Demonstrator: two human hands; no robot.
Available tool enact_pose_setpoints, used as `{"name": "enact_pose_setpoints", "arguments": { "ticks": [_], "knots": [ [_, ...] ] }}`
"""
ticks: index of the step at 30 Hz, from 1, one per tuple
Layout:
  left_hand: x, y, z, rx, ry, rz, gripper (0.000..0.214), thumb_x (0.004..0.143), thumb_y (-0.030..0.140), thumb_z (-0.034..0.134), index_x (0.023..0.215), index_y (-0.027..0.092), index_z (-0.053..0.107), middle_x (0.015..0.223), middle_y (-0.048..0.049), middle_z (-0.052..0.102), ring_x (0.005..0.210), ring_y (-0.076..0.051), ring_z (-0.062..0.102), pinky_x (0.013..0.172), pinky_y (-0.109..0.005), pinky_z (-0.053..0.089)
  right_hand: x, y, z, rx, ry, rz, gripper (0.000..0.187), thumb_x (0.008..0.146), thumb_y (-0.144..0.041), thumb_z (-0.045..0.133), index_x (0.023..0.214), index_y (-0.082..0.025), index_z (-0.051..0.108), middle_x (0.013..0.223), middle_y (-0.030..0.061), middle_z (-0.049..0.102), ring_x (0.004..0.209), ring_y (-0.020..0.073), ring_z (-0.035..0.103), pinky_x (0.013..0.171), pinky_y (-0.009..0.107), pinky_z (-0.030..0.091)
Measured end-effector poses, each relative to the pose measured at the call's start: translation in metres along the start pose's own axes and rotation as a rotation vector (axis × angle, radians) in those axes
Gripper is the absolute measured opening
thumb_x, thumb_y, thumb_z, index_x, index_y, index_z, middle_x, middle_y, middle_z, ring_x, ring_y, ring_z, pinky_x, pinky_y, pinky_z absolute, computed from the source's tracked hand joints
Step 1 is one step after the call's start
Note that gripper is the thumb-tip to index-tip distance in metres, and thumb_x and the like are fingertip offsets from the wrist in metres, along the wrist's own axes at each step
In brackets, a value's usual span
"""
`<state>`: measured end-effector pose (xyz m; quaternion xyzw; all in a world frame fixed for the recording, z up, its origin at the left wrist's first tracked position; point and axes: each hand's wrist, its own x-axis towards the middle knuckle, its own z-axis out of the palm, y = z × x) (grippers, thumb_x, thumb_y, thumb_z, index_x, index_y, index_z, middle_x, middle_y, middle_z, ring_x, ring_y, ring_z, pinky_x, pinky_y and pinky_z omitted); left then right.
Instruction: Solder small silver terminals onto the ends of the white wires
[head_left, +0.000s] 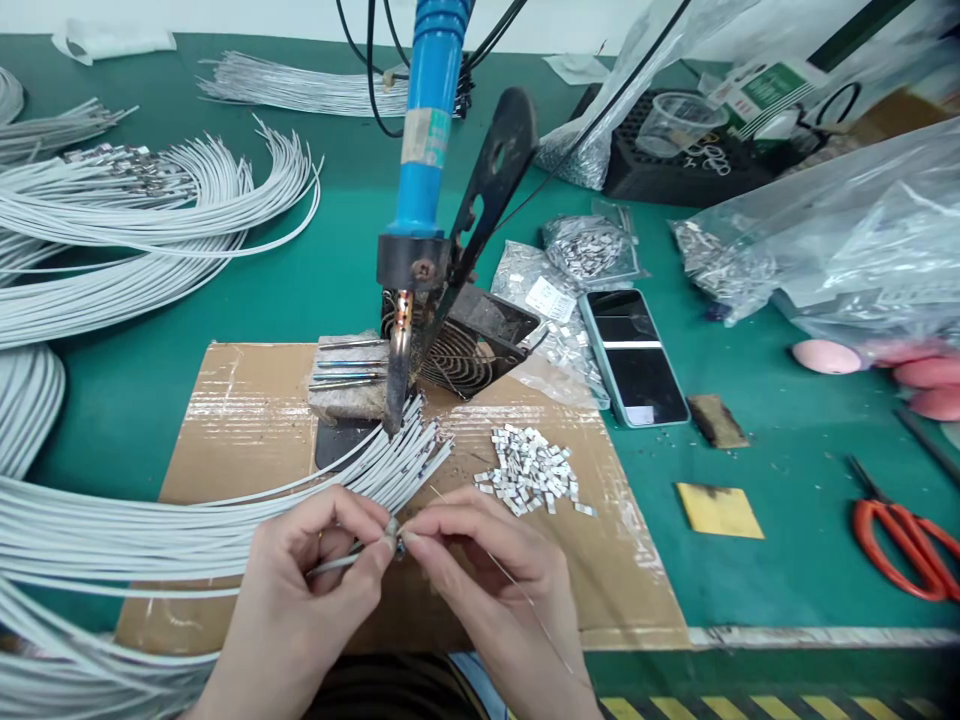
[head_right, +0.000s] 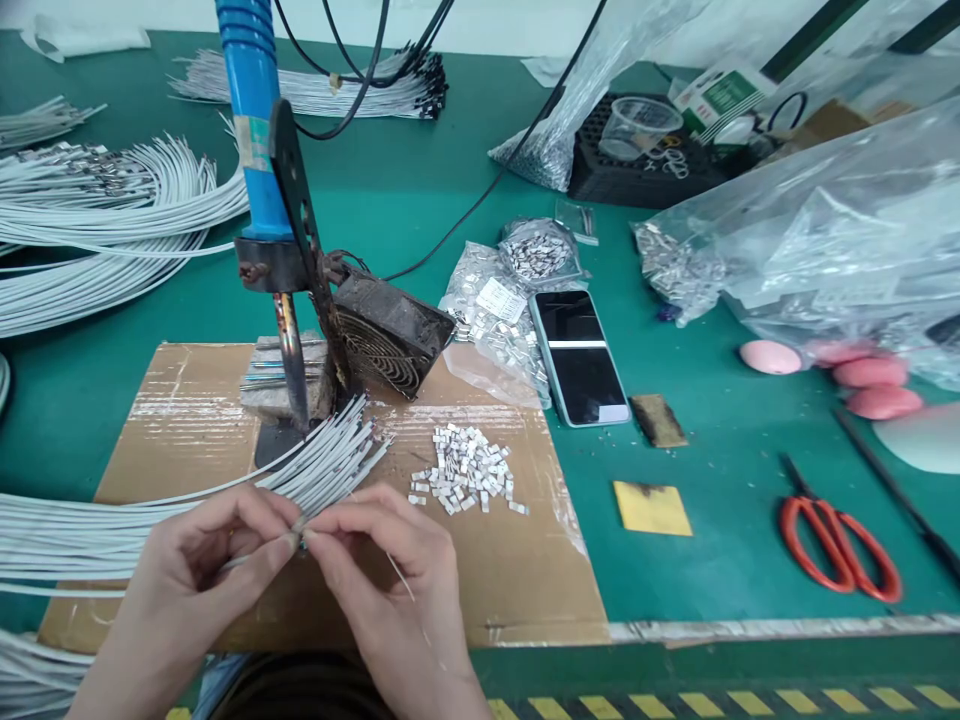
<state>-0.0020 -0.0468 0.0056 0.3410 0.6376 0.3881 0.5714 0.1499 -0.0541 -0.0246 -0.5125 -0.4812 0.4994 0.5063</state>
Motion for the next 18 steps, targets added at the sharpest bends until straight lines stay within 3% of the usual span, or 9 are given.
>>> {"name": "enact_pose_setpoints", "arguments": {
  "ticks": [4, 6, 10, 14, 16, 18],
  "knots": [
    [0.0, 0.001, 0.001, -0.016, 0.003, 0.013, 0.016, 0.067, 0.018, 0.082, 0.058, 0.019, 0.069, 0.073, -0.0012, 0.07, 0.062, -0.012, 0.059, 0.051, -0.018, 0.04, -0.002, -0.001, 0.0, -0.046, 0.008, -0.001, 0.011, 0.09, -0.019, 0.079, 0.086, -0.028, 0.084, 0.08, -0.0004, 0.074, 0.07, 0.0146, 0.068, 0.062, 0.022, 0.054],
    [0.001, 0.002, 0.002, -0.047, -0.008, 0.02, 0.017, 0.069, 0.018, 0.081, 0.058, 0.02, 0.069, 0.071, -0.0009, 0.07, 0.066, -0.014, 0.064, 0.056, -0.018, 0.045, -0.005, -0.002, 0.001, -0.078, 0.027, 0.01, 0.013, 0.097, -0.026, 0.072, 0.092, -0.029, 0.084, 0.085, 0.0012, 0.074, 0.073, 0.0156, 0.067, 0.066, 0.024, 0.055],
    [0.003, 0.001, 0.003, -0.042, 0.011, 0.014, 0.016, 0.069, 0.017, 0.082, 0.06, 0.018, 0.068, 0.075, 0.0007, 0.07, 0.058, -0.008, 0.056, 0.053, -0.015, 0.04, -0.014, -0.004, 0.004, -0.105, 0.13, 0.031, 0.038, 0.112, -0.037, 0.041, 0.112, -0.028, 0.077, 0.085, 0.0017, 0.063, 0.068, 0.0154, 0.057, 0.065, 0.027, 0.05],
    [0.006, 0.001, 0.002, 0.018, 0.054, 0.035, 0.015, 0.069, 0.019, 0.081, 0.062, 0.017, 0.068, 0.079, -0.0004, 0.07, 0.056, -0.007, 0.051, 0.051, -0.017, 0.035, -0.018, -0.007, 0.009, -0.181, 0.192, 0.132, 0.025, 0.11, -0.033, 0.042, 0.123, -0.026, 0.062, 0.076, -0.0019, 0.063, 0.06, 0.0156, 0.052, 0.058, 0.029, 0.041],
    [0.008, 0.001, 0.002, 0.037, 0.062, 0.052, 0.016, 0.069, 0.02, 0.081, 0.061, 0.017, 0.067, 0.079, -0.0004, 0.069, 0.053, -0.007, 0.047, 0.049, -0.018, 0.032, -0.017, -0.009, 0.009, -0.229, 0.203, 0.153, 0.019, 0.108, -0.03, 0.042, 0.118, -0.026, 0.058, 0.075, -0.0035, 0.064, 0.058, 0.0152, 0.05, 0.056, 0.029, 0.038],
    [0.01, 0.002, 0.002, 0.034, 0.077, 0.061, 0.017, 0.07, 0.02, 0.081, 0.061, 0.017, 0.066, 0.08, 0.0, 0.068, 0.053, -0.006, 0.046, 0.049, -0.018, 0.031, -0.015, -0.01, 0.008, -0.286, 0.222, 0.156, 0.016, 0.107, -0.03, 0.042, 0.101, -0.026, 0.057, 0.069, -0.0048, 0.056, 0.055, 0.0148, 0.046, 0.054, 0.028, 0.035]
  ]
}}
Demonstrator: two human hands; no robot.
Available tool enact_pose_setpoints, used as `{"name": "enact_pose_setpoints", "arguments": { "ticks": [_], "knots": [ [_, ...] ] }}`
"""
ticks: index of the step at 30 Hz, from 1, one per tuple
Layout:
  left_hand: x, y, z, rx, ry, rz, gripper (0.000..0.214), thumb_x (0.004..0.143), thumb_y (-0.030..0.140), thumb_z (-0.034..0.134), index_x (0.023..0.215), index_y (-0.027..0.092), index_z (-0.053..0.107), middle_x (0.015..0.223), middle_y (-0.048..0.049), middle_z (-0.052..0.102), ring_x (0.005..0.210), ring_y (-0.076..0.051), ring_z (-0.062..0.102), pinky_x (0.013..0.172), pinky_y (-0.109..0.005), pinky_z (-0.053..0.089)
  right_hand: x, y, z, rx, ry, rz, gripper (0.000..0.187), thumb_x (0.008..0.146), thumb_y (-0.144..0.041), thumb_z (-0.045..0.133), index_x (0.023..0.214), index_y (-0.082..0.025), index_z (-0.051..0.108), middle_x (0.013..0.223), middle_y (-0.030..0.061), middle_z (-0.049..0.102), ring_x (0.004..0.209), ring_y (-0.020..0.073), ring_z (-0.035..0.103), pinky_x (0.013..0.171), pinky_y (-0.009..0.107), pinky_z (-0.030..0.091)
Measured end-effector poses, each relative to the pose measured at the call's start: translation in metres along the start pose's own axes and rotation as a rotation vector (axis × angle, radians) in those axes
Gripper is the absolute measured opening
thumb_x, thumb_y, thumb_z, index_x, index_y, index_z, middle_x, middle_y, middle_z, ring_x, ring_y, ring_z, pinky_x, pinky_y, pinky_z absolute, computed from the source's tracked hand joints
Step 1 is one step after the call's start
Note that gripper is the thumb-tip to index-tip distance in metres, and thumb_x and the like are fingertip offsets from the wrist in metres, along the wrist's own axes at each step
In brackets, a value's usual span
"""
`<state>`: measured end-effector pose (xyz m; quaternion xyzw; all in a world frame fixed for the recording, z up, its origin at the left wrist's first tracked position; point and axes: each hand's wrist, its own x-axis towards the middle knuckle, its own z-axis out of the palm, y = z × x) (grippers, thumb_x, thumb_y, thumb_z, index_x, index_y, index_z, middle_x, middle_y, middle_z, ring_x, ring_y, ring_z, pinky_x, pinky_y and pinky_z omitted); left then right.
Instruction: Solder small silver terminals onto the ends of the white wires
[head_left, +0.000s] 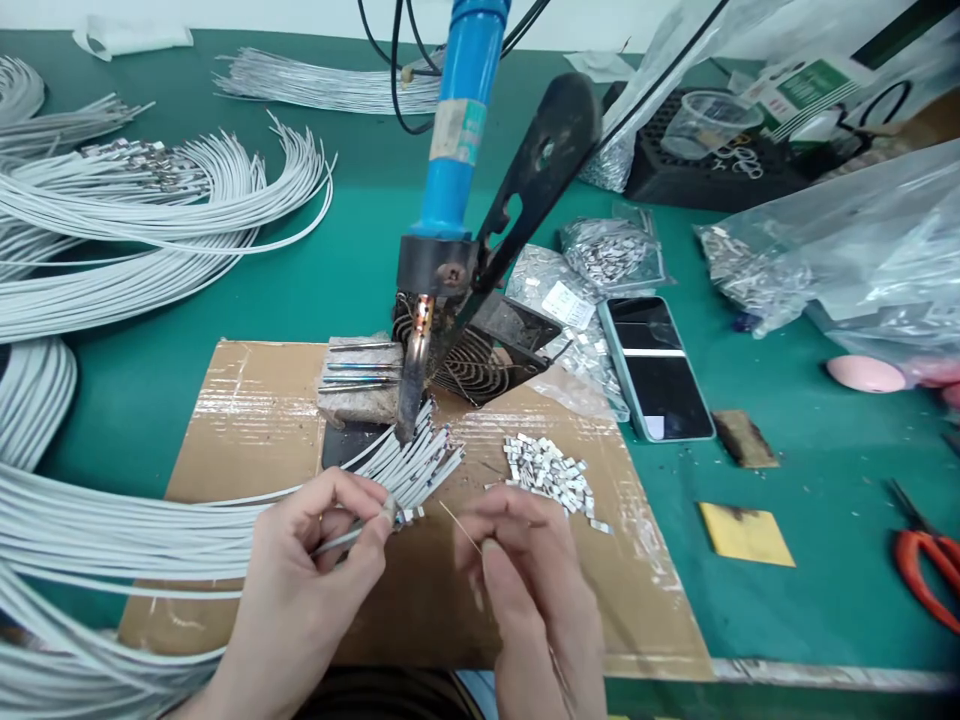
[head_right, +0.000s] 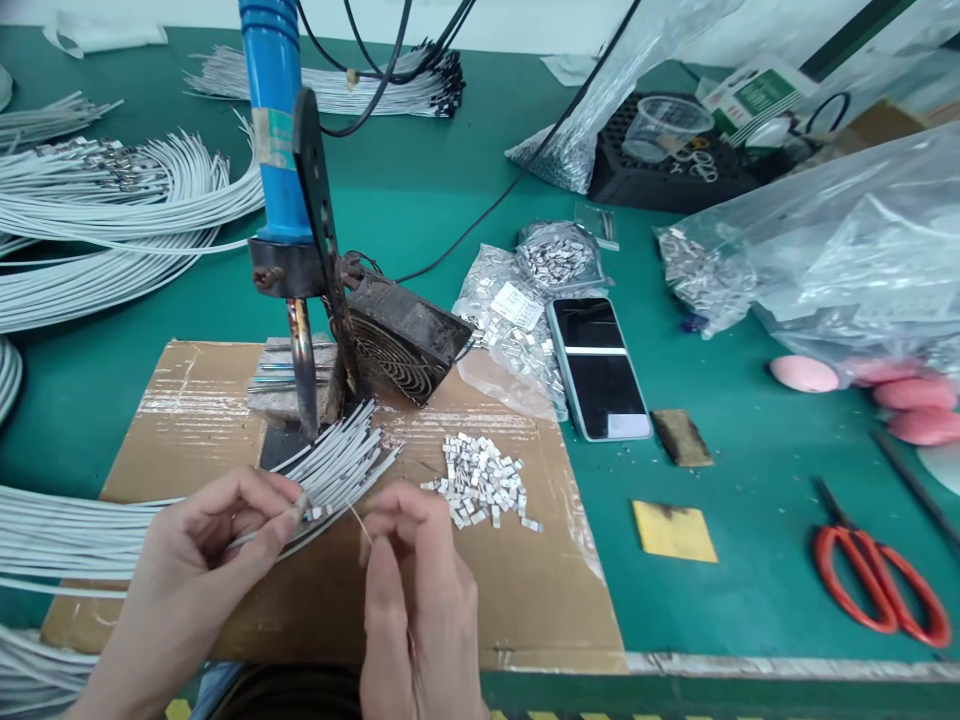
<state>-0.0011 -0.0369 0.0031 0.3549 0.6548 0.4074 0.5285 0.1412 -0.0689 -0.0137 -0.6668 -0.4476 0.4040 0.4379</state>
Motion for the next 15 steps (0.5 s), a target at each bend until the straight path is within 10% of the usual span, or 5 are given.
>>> {"name": "enact_pose_setpoints", "arguments": {
  "ticks": [5, 15],
  "knots": [
    [0.006, -0.002, -0.001, -0.025, 0.002, 0.054, 0.016, 0.074, 0.018, 0.079, 0.063, 0.018, 0.067, 0.08, 0.0011, 0.069, 0.054, -0.006, 0.048, 0.052, -0.016, 0.039, 0.009, 0.001, -0.002, -0.044, -0.036, -0.124, 0.033, 0.107, -0.026, 0.043, 0.074, -0.024, 0.04, 0.07, -0.0035, 0.04, 0.06, 0.0148, 0.041, 0.056, 0.028, 0.034],
    [0.015, -0.003, 0.001, -0.027, 0.001, 0.111, 0.014, 0.075, 0.015, 0.079, 0.065, 0.018, 0.068, 0.082, 0.0003, 0.072, 0.058, -0.008, 0.062, 0.052, -0.014, 0.044, 0.015, -0.005, 0.006, 0.111, -0.035, -0.163, 0.02, 0.096, -0.014, 0.064, 0.079, -0.025, 0.059, 0.111, 0.007, 0.078, 0.103, 0.0227, 0.075, 0.08, 0.028, 0.06]
  ]
}}
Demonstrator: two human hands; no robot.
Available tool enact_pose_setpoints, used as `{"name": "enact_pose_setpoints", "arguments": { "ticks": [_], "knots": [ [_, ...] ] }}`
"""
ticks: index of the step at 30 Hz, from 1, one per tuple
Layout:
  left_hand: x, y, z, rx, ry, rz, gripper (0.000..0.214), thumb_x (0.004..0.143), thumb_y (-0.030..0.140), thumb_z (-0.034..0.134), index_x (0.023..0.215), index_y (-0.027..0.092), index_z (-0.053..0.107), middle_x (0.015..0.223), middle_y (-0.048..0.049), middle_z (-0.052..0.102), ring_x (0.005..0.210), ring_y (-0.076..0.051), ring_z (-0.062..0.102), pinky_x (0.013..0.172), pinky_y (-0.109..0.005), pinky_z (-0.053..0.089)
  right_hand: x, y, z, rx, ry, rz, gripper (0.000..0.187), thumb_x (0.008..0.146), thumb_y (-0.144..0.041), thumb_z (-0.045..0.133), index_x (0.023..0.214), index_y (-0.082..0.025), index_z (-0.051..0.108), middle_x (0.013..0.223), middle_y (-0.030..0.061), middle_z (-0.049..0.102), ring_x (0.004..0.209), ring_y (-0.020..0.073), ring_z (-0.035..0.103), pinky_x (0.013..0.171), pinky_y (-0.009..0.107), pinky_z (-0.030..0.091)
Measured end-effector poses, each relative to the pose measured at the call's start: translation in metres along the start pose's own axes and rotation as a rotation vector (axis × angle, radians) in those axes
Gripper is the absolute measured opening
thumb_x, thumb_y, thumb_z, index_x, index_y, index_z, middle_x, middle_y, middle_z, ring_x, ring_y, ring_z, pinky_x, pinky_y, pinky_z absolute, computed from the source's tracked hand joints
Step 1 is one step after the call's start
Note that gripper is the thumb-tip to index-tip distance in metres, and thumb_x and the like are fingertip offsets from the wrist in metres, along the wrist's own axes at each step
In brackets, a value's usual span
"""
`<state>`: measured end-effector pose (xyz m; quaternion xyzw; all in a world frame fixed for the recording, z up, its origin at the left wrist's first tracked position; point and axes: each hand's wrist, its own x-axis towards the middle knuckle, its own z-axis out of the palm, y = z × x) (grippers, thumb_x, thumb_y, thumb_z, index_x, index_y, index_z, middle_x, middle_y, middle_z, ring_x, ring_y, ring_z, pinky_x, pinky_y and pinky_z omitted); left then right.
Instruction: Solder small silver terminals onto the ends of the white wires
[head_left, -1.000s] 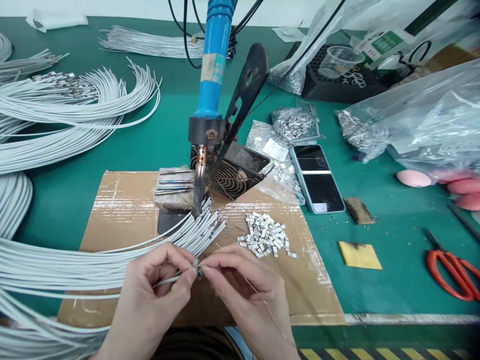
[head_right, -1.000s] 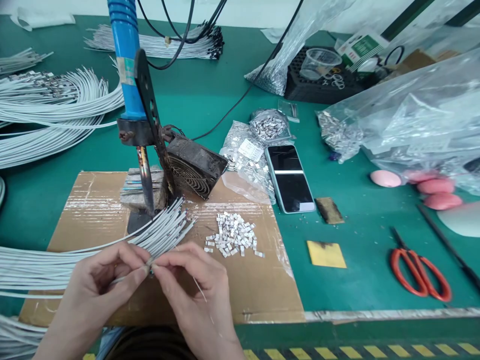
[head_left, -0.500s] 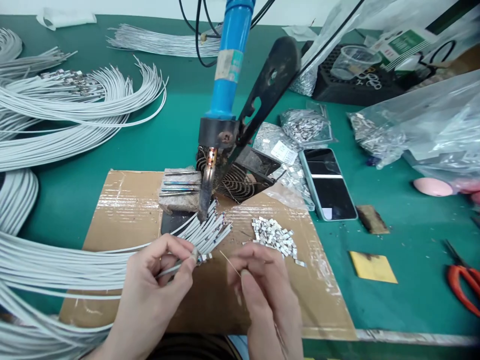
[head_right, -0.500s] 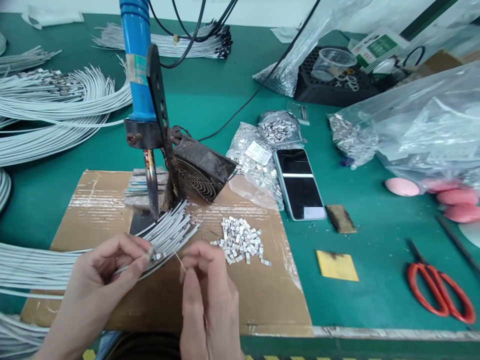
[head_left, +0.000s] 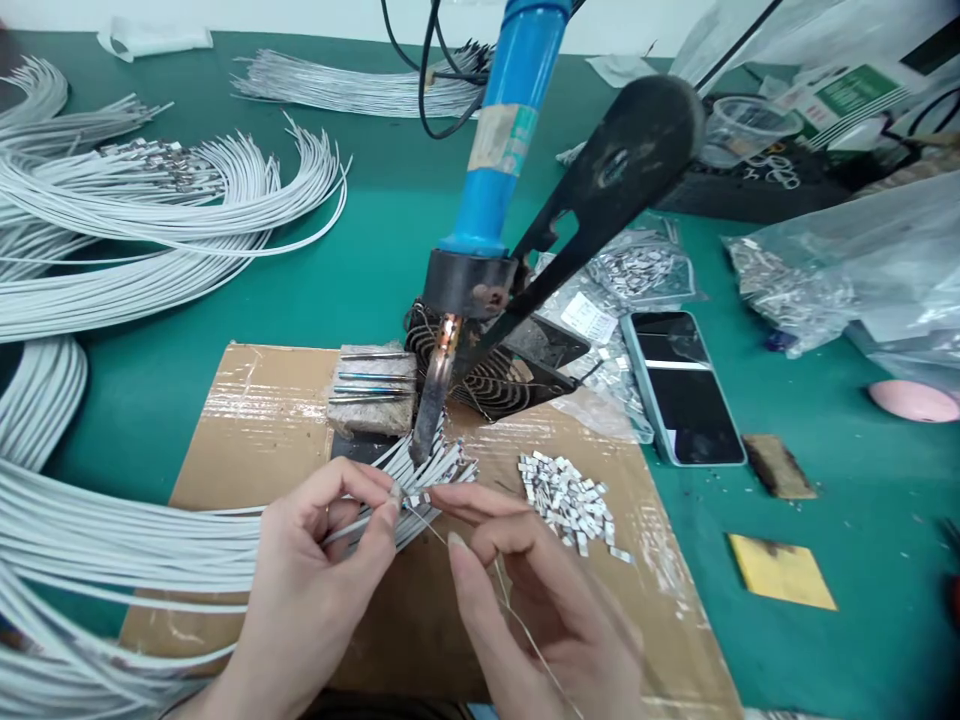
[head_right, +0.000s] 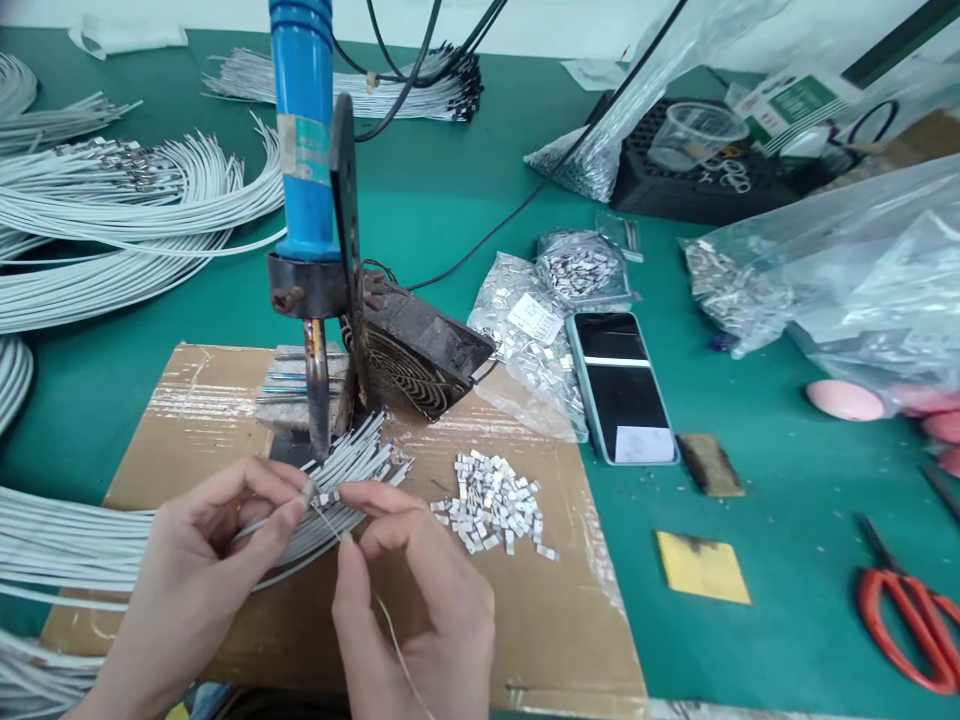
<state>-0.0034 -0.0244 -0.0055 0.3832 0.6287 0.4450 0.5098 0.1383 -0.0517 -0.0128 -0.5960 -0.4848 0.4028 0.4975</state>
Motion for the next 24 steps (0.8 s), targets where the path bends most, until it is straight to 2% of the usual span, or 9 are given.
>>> {"name": "enact_pose_setpoints", "arguments": {
  "ticks": [4, 13, 18, 21, 24],
  "knots": [
    [0.002, 0.002, 0.002, -0.006, 0.007, 0.013, 0.014, 0.079, 0.015, 0.076, 0.067, 0.019, 0.069, 0.082, 0.001, 0.072, 0.062, -0.007, 0.065, 0.056, -0.012, 0.047, 0.003, -0.003, 0.003, 0.044, 0.018, 0.044, 0.02, 0.094, -0.015, 0.065, 0.078, -0.025, 0.06, 0.108, 0.0053, 0.081, 0.095, 0.0204, 0.08, 0.07, 0.023, 0.061],
    [0.013, 0.009, 0.001, 0.038, -0.055, 0.017, 0.014, 0.079, 0.016, 0.078, 0.068, 0.017, 0.069, 0.084, -0.0006, 0.072, 0.061, -0.007, 0.064, 0.055, -0.011, 0.048, 0.011, 0.002, 0.004, 0.009, 0.017, 0.032, 0.019, 0.092, -0.017, 0.066, 0.076, -0.025, 0.061, 0.107, 0.0054, 0.083, 0.103, 0.0227, 0.08, 0.08, 0.028, 0.062],
    [0.017, 0.012, 0.004, 0.038, -0.014, 0.038, 0.012, 0.077, 0.016, 0.078, 0.067, 0.016, 0.071, 0.083, -0.0017, 0.073, 0.059, -0.006, 0.061, 0.053, -0.011, 0.048, 0.014, 0.003, 0.004, -0.013, 0.014, 0.042, 0.019, 0.091, -0.017, 0.067, 0.075, -0.025, 0.06, 0.11, 0.0033, 0.083, 0.102, 0.0214, 0.079, 0.089, 0.03, 0.059],
    [0.017, 0.015, 0.007, -0.005, 0.014, 0.049, 0.013, 0.075, 0.017, 0.078, 0.064, 0.015, 0.07, 0.079, -0.0024, 0.073, 0.057, -0.007, 0.061, 0.051, -0.012, 0.047, 0.015, 0.002, 0.005, 0.018, 0.022, 0.065, 0.019, 0.092, -0.019, 0.067, 0.075, -0.025, 0.06, 0.109, 0.0052, 0.082, 0.105, 0.0232, 0.079, 0.087, 0.031, 0.06],
    [0.018, 0.017, 0.009, -0.027, 0.004, 0.054, 0.013, 0.075, 0.015, 0.078, 0.064, 0.015, 0.07, 0.078, -0.0021, 0.074, 0.057, -0.006, 0.061, 0.052, -0.011, 0.047, 0.016, 0.0, 0.006, 0.059, 0.03, 0.095, 0.021, 0.093, -0.021, 0.067, 0.074, -0.025, 0.059, 0.109, 0.0036, 0.082, 0.105, 0.0211, 0.079, 0.086, 0.028, 0.059]
  ]
}}
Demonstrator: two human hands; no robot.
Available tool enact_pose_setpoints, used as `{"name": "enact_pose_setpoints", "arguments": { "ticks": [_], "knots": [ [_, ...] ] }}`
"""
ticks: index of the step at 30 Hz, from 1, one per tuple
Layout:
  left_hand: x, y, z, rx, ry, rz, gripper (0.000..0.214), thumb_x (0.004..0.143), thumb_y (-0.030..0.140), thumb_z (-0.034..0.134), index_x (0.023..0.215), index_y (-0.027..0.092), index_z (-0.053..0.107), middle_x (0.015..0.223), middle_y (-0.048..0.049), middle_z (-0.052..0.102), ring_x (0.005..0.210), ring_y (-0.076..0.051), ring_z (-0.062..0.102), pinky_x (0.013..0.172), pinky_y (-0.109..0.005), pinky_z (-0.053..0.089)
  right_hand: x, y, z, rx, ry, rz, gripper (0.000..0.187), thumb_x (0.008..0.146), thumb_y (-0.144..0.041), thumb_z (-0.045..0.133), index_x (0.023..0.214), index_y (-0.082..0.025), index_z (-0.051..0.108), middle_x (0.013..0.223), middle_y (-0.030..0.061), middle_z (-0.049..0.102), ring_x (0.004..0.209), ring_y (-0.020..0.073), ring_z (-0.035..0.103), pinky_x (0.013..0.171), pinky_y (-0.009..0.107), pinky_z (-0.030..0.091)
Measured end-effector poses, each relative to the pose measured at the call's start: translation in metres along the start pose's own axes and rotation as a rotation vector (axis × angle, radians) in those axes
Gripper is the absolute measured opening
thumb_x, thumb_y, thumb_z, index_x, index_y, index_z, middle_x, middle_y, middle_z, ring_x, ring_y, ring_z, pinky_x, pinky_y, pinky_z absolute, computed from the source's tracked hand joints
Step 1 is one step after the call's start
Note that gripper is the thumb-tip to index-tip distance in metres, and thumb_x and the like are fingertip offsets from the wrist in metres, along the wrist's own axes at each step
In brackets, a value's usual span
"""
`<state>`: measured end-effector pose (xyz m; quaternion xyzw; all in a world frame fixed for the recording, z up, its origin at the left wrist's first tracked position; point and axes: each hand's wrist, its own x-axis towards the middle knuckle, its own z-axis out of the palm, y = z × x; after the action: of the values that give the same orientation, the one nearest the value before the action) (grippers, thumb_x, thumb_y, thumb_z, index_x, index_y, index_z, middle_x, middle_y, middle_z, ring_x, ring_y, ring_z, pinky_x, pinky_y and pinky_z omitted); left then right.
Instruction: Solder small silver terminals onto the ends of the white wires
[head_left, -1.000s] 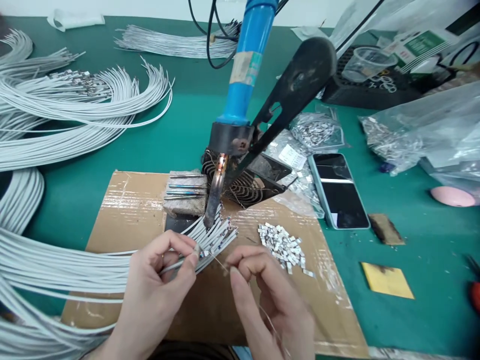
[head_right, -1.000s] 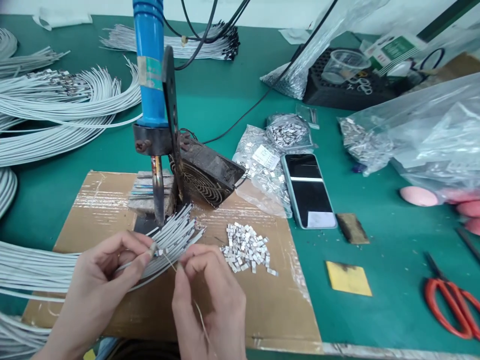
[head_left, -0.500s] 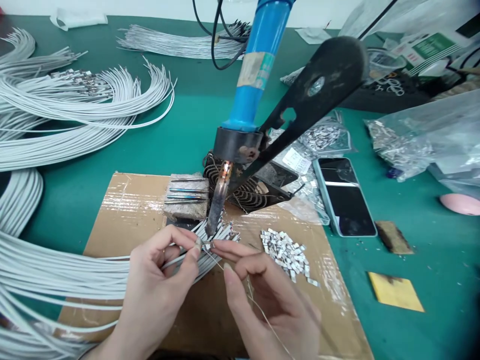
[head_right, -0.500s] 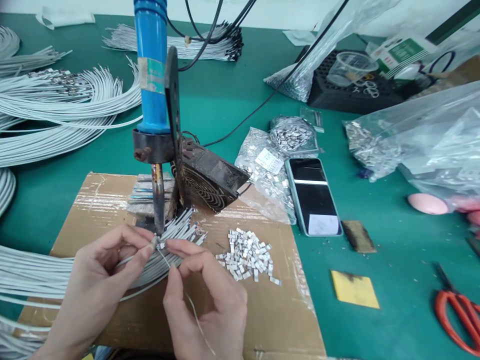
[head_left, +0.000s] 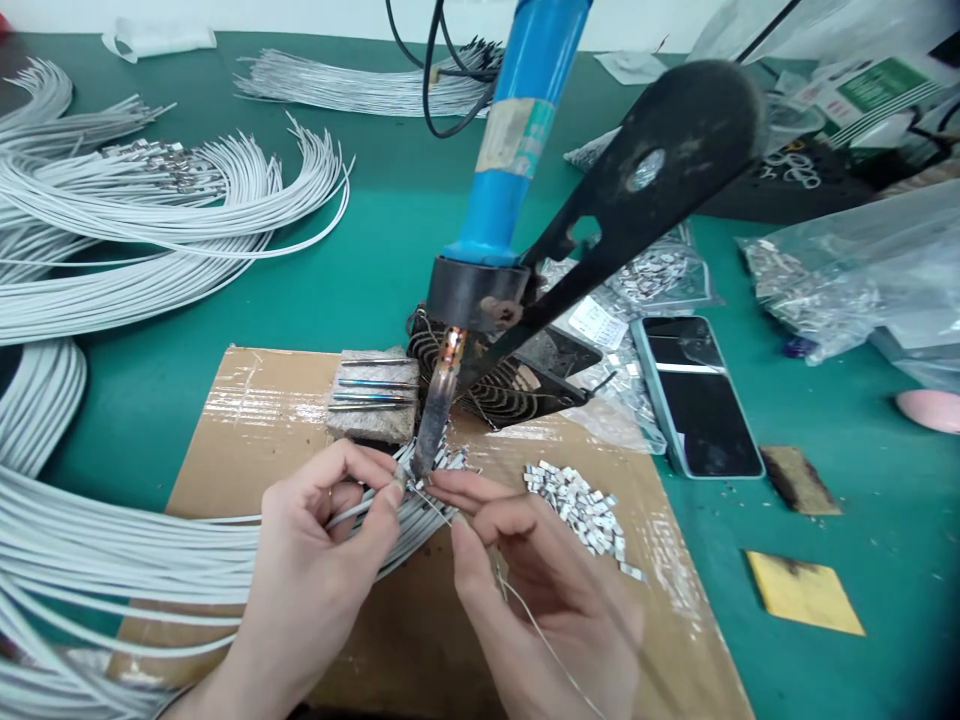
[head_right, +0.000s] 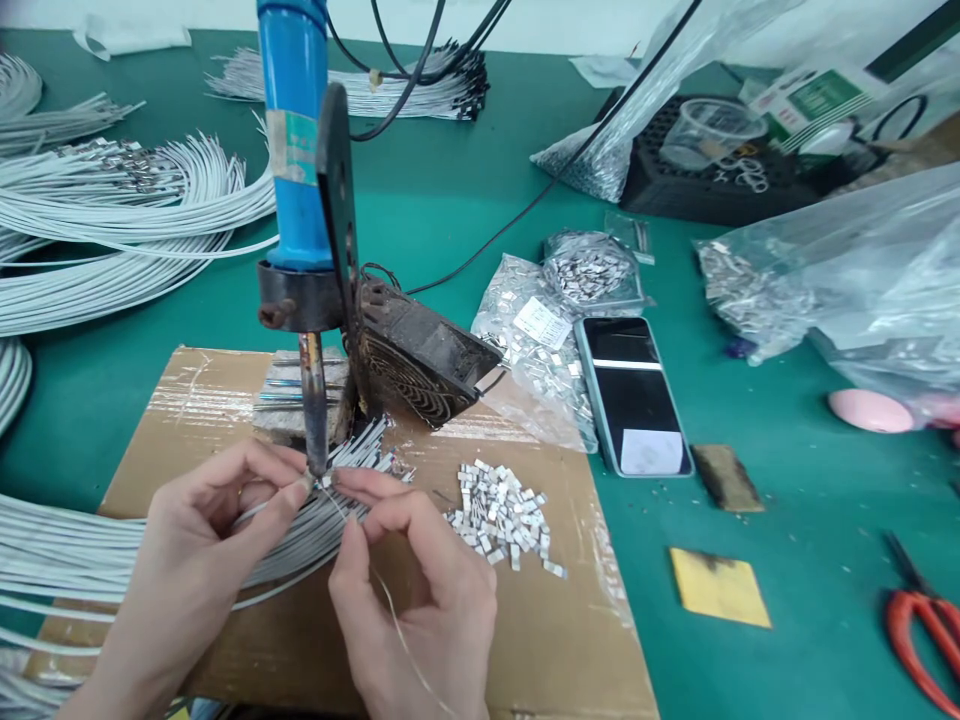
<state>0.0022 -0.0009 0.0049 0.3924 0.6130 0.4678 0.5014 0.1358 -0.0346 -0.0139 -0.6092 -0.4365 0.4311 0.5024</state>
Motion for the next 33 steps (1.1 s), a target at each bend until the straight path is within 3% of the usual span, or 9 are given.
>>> {"name": "enact_pose_setpoints", "arguments": {
  "ticks": [9, 18, 33],
  "knots": [
    [0.0035, 0.0044, 0.0014, -0.016, 0.004, -0.001, 0.014, 0.073, 0.014, 0.078, 0.062, 0.014, 0.07, 0.07, 0.0006, 0.07, 0.048, -0.003, 0.05, 0.045, -0.01, 0.04, 0.0028, -0.004, 0.0016, 0.035, 0.013, -0.004, 0.021, 0.093, -0.019, 0.066, 0.075, -0.026, 0.059, 0.111, -0.0034, 0.082, 0.102, 0.014, 0.077, 0.088, 0.022, 0.057],
    [0.0029, 0.0017, 0.0015, -0.051, 0.009, -0.001, 0.013, 0.072, 0.013, 0.08, 0.064, 0.014, 0.071, 0.077, -0.0004, 0.073, 0.053, -0.003, 0.058, 0.049, -0.009, 0.044, 0.0034, -0.0013, -0.0005, 0.029, 0.018, -0.043, 0.02, 0.093, -0.018, 0.067, 0.075, -0.026, 0.059, 0.112, -0.0004, 0.083, 0.101, 0.0185, 0.078, 0.089, 0.029, 0.058],
    [0.0009, 0.0014, -0.0008, -0.034, 0.003, -0.03, 0.013, 0.076, 0.015, 0.08, 0.067, 0.015, 0.071, 0.082, -0.0018, 0.075, 0.057, -0.005, 0.059, 0.051, -0.011, 0.045, 0.0026, -0.003, -0.0002, 0.03, 0.011, -0.054, 0.02, 0.093, -0.018, 0.067, 0.076, -0.027, 0.06, 0.112, -0.0051, 0.082, 0.101, 0.0132, 0.079, 0.089, 0.021, 0.057]
  ]
}}
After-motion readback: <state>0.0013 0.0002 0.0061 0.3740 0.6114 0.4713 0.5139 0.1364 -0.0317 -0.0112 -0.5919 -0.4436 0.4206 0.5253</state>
